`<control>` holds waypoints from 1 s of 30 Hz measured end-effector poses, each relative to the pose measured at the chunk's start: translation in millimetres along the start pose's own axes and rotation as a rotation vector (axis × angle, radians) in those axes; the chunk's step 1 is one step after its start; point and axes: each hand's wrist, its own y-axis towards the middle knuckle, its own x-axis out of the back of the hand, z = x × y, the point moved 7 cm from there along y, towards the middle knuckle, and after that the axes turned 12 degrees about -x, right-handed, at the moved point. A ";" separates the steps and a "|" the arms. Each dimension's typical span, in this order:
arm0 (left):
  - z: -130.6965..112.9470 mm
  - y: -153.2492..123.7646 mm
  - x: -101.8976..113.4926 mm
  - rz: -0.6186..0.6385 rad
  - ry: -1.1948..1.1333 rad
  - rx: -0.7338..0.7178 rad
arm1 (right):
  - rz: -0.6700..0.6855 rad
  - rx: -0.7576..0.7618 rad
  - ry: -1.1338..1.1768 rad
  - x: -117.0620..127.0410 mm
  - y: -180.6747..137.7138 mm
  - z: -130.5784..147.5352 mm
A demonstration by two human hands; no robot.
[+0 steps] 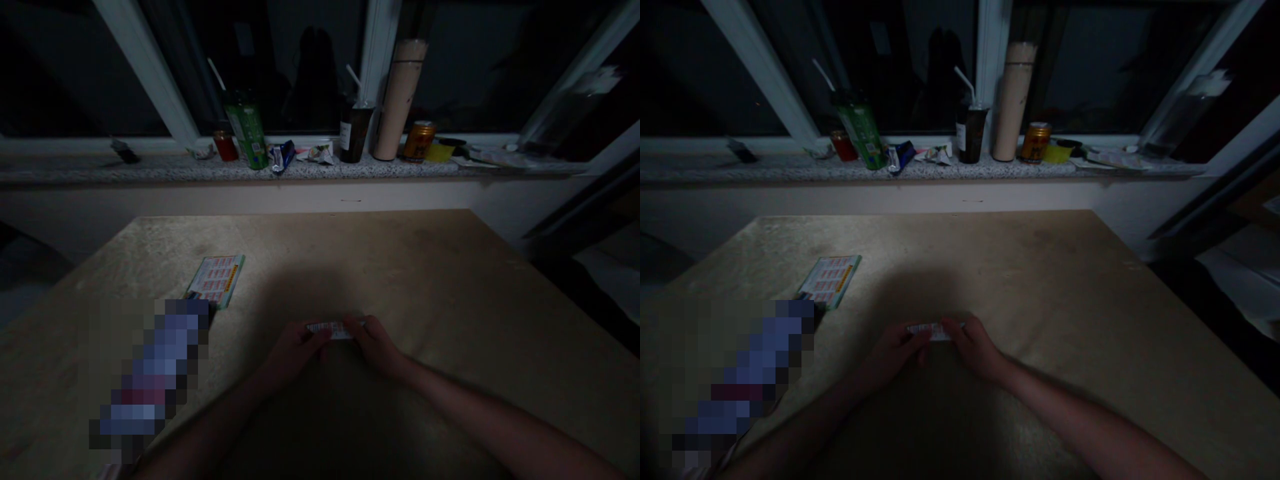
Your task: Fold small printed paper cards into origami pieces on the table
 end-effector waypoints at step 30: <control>0.2 -1.3 0.8 -0.019 -0.017 0.001 | -0.190 0.076 -0.081 12.3 -4.0 9.5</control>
